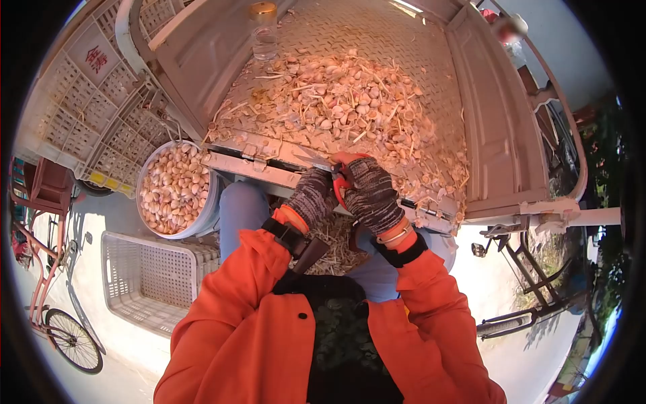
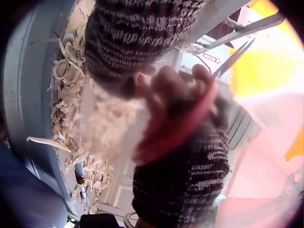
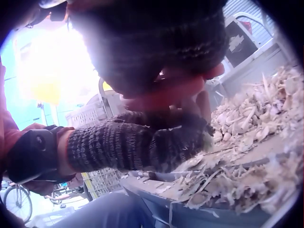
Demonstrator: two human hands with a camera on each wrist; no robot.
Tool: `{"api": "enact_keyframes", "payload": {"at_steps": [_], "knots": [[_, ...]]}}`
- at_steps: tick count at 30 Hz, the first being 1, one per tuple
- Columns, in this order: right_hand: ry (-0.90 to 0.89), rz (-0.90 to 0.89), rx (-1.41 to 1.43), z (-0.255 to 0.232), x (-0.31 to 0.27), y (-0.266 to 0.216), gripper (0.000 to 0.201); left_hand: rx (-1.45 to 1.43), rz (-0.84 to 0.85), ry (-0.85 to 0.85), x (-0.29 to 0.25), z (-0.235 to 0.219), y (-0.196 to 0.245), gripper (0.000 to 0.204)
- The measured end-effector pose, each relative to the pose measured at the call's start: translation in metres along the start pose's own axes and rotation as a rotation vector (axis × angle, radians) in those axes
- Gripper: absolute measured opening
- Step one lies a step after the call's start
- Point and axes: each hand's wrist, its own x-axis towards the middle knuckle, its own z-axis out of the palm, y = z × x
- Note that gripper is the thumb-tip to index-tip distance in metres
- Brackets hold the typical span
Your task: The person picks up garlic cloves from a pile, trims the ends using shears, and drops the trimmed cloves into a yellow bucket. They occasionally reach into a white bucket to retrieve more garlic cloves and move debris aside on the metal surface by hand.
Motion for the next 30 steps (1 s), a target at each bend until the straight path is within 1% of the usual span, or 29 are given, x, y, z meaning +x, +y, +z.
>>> {"api": "enact_keyframes", "payload": {"at_steps": [1,2,3,4,5,6,7,8,9,10,11,12,13,15,16,17,18,19,21,22,24,26,27,29,30], "knots": [[-0.004,0.015,0.003,-0.004,-0.002,-0.006,0.047,-0.224,-0.054,0.037,0.001,-0.006,0.0,0.023],[-0.01,0.054,0.06,-0.013,-0.003,-0.013,0.043,-0.151,-0.021,0.122,-0.013,0.018,0.005,0.01],[-0.015,0.051,0.056,-0.017,-0.005,-0.01,0.043,-0.158,-0.02,0.119,-0.026,0.043,0.013,0.01],[0.09,0.179,0.146,-0.021,-0.008,-0.005,0.042,-0.094,-0.004,0.19,-0.039,0.065,0.021,0.01],[0.201,0.31,0.238,-0.024,-0.011,-0.001,0.041,-0.023,0.008,0.263,-0.046,0.074,0.026,0.012],[0.208,0.314,0.238,-0.025,-0.016,0.004,0.041,0.014,0.036,0.192,-0.046,0.066,0.025,0.016],[0.217,0.369,0.285,-0.027,-0.02,0.011,0.041,0.023,0.028,0.189,-0.046,0.059,0.025,0.016],[0.223,0.425,0.33,-0.029,-0.024,0.014,0.041,0.087,0.079,0.108,-0.048,0.056,0.025,0.017],[0.226,0.43,0.326,-0.03,-0.03,0.016,0.041,0.144,0.132,0.028,-0.05,0.053,0.023,0.018],[0.136,0.42,0.27,-0.031,-0.036,0.015,0.04,0.143,0.127,0.029,-0.052,0.05,0.022,0.018],[0.048,0.409,0.218,-0.03,-0.041,0.013,0.04,0.218,0.141,0.009,-0.057,0.051,0.024,0.022],[0.04,0.377,0.16,-0.03,-0.044,0.008,0.038,0.295,0.158,-0.012,-0.06,0.052,0.025,0.026],[0.041,0.377,0.164,-0.03,-0.046,0.007,0.038,0.298,0.158,-0.01,-0.063,0.053,0.026,0.026],[-0.005,0.398,0.006,-0.03,-0.049,0.004,0.037,0.553,0.169,0.033,-0.074,0.064,0.028,0.033],[-0.024,0.397,0.028,-0.032,-0.05,0.0,0.036,0.559,0.162,0.037,-0.075,0.06,0.027,0.033],[-0.018,0.405,0.033,-0.032,-0.051,-0.001,0.036,0.467,0.158,-0.049,-0.074,0.057,0.026,0.032],[-0.045,0.358,0.041,-0.033,-0.052,-0.001,0.036,0.373,0.154,-0.137,-0.073,0.055,0.025,0.032],[-0.071,0.31,0.046,-0.034,-0.053,-0.001,0.036,0.379,0.146,-0.139,-0.073,0.053,0.023,0.032],[-0.037,0.327,0.07,-0.03,-0.058,0.004,0.037,0.078,0.146,-0.107,-0.08,0.061,0.021,0.03],[-0.033,0.355,0.052,-0.03,-0.061,0.006,0.036,0.082,0.138,-0.107,-0.079,0.06,0.02,0.03],[-0.026,0.386,0.04,-0.032,-0.062,0.009,0.035,0.15,0.119,0.012,-0.074,0.056,0.016,0.028],[-0.071,0.238,-0.114,-0.037,-0.063,0.008,0.035,0.157,0.104,0.003,-0.07,0.054,0.012,0.027],[-0.062,0.247,-0.112,-0.039,-0.063,0.008,0.035,0.157,0.094,-0.013,-0.067,0.054,0.01,0.026],[-0.02,0.127,-0.275,-0.043,-0.066,0.009,0.034,0.154,0.084,-0.007,-0.067,0.056,0.005,0.027],[-0.017,0.138,-0.276,-0.044,-0.068,0.012,0.034,0.144,0.085,-0.002,-0.069,0.058,0.002,0.027]]}}
